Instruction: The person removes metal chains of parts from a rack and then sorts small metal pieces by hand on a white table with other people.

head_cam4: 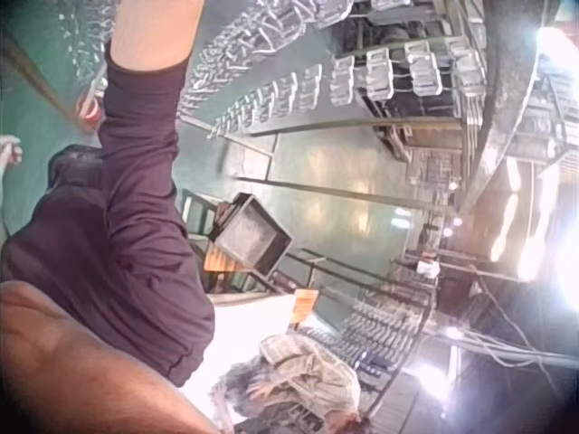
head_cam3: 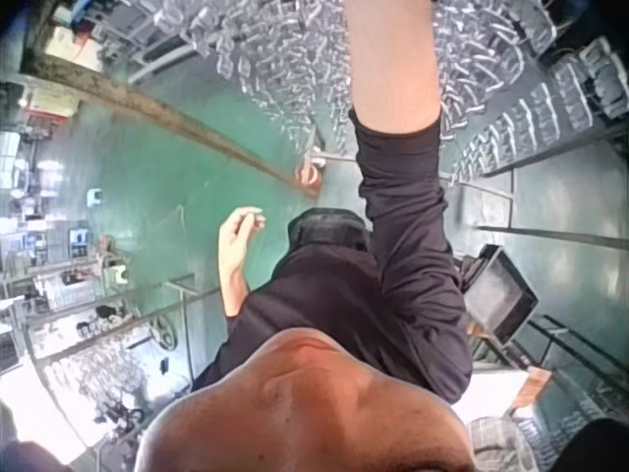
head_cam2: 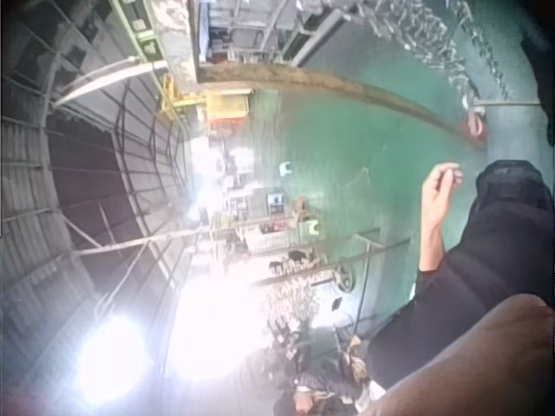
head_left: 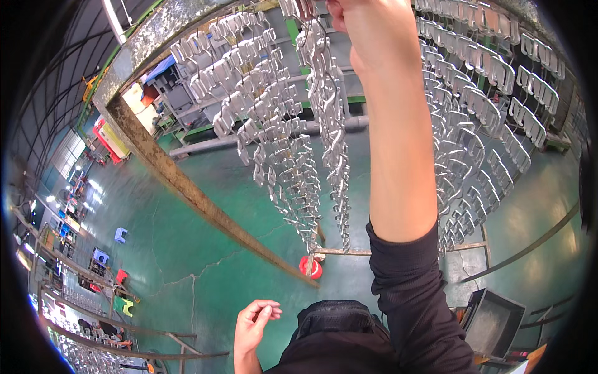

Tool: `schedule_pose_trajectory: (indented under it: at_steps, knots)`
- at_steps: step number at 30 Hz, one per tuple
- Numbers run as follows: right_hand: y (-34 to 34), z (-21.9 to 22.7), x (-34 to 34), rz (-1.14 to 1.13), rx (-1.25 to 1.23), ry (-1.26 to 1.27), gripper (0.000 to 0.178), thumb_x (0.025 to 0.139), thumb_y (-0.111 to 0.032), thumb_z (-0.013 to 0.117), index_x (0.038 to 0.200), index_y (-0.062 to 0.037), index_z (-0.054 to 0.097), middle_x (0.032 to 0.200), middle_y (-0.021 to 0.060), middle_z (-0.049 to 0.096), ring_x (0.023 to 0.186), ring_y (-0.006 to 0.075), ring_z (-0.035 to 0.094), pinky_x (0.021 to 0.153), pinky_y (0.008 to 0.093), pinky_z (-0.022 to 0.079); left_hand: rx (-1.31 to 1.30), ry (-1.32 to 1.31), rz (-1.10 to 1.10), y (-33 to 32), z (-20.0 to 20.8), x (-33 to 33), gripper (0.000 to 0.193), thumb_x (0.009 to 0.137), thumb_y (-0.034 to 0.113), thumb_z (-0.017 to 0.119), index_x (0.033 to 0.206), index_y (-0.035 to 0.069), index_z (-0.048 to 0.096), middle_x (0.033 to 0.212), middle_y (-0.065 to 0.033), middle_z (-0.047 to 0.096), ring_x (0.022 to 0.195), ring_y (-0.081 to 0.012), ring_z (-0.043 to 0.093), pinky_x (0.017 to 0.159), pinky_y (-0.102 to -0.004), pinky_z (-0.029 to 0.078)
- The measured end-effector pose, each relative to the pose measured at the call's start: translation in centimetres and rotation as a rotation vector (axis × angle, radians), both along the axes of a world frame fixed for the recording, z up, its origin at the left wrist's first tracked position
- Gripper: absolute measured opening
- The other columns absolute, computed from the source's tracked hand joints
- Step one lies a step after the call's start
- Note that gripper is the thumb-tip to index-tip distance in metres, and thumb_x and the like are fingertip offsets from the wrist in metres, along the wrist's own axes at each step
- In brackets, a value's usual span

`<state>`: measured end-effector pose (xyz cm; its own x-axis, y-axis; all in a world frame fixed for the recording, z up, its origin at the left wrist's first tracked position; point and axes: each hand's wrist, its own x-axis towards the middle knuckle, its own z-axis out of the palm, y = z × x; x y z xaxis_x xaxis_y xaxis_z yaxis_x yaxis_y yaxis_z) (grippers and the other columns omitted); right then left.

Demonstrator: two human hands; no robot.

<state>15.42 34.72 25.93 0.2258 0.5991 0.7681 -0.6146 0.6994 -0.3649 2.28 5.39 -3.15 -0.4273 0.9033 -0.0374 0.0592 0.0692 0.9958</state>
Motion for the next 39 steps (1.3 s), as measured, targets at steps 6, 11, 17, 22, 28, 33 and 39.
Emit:
schedule_pose_trajectory:
  at_steps: [6,11,17,22,28,33,39]
  knots:
    - [-2.4,-2.3,1.7,0.093,-0.135,-0.378,0.015,0.076,-0.017,0.064,0.073,-0.0022,0.065,0.061,-0.0023,0.058,0.053,0.0018,0.046,0.048,0.0191,0.035,-0.012,0.023,0.018,-0.5,0.0,0.5,0.015,0.087,0.005,0.047,0.093,-0.004,0.058,0.080,-0.0089,0.061,0.071,-0.0134,0.058,0.067,-0.0252,0.047]
    - [-4.5,-2.4,1.2,0.160,-0.251,-0.409,0.014,0.079,-0.014,0.063,0.073,-0.0005,0.064,0.059,-0.0028,0.057,0.050,0.0008,0.043,0.044,0.0181,0.033,-0.017,0.029,0.035,-0.7,-0.3,0.7,0.015,0.088,0.004,0.047,0.093,-0.003,0.058,0.080,-0.0088,0.061,0.071,-0.0137,0.057,0.067,-0.0253,0.047]
    - [-3.9,-3.4,-0.7,0.202,-0.114,-0.318,0.013,0.079,-0.011,0.062,0.074,0.0007,0.064,0.061,-0.0018,0.058,0.053,0.0015,0.046,0.047,0.0183,0.035,-0.003,0.006,0.056,-1.2,-0.8,0.7,0.015,0.088,0.007,0.048,0.093,-0.003,0.058,0.080,-0.0088,0.061,0.071,-0.0140,0.057,0.067,-0.0257,0.047]
    - [-4.5,-3.0,-2.1,0.062,-0.096,-0.322,0.014,0.078,-0.011,0.062,0.073,0.0016,0.063,0.060,0.0001,0.059,0.054,0.0029,0.049,0.050,0.0198,0.038,-0.009,0.004,0.069,-1.2,-0.8,0.5,0.015,0.088,0.007,0.048,0.094,-0.003,0.058,0.080,-0.0089,0.061,0.072,-0.0143,0.058,0.068,-0.0261,0.047]
    - [-4.5,-2.4,-4.4,-0.017,-0.164,-0.311,0.015,0.076,-0.013,0.062,0.072,0.0009,0.064,0.058,0.0018,0.059,0.054,0.0049,0.051,0.051,0.0224,0.040,0.004,-0.002,0.077,-1.4,-0.8,0.2,0.015,0.088,0.007,0.048,0.094,-0.003,0.058,0.080,-0.0090,0.061,0.073,-0.0143,0.058,0.068,-0.0266,0.047]
    - [-3.2,-1.9,-6.6,-0.038,-0.184,-0.255,0.017,0.076,-0.014,0.061,0.070,0.0015,0.063,0.057,0.0038,0.059,0.052,0.0073,0.051,0.050,0.0246,0.040,0.012,-0.006,0.086,-1.5,-0.7,-0.2,0.015,0.088,0.007,0.048,0.094,-0.003,0.058,0.081,-0.0089,0.061,0.074,-0.0144,0.058,0.068,-0.0267,0.047]
    - [-2.0,-1.3,-8.7,-0.105,-0.095,-0.204,0.022,0.076,-0.016,0.059,0.067,0.0041,0.062,0.054,0.0064,0.057,0.050,0.0105,0.050,0.049,0.0285,0.039,0.017,-0.017,0.114,-1.9,-0.9,-0.2,0.015,0.088,0.007,0.048,0.094,-0.003,0.058,0.080,-0.0085,0.061,0.074,-0.0142,0.058,0.068,-0.0264,0.047]
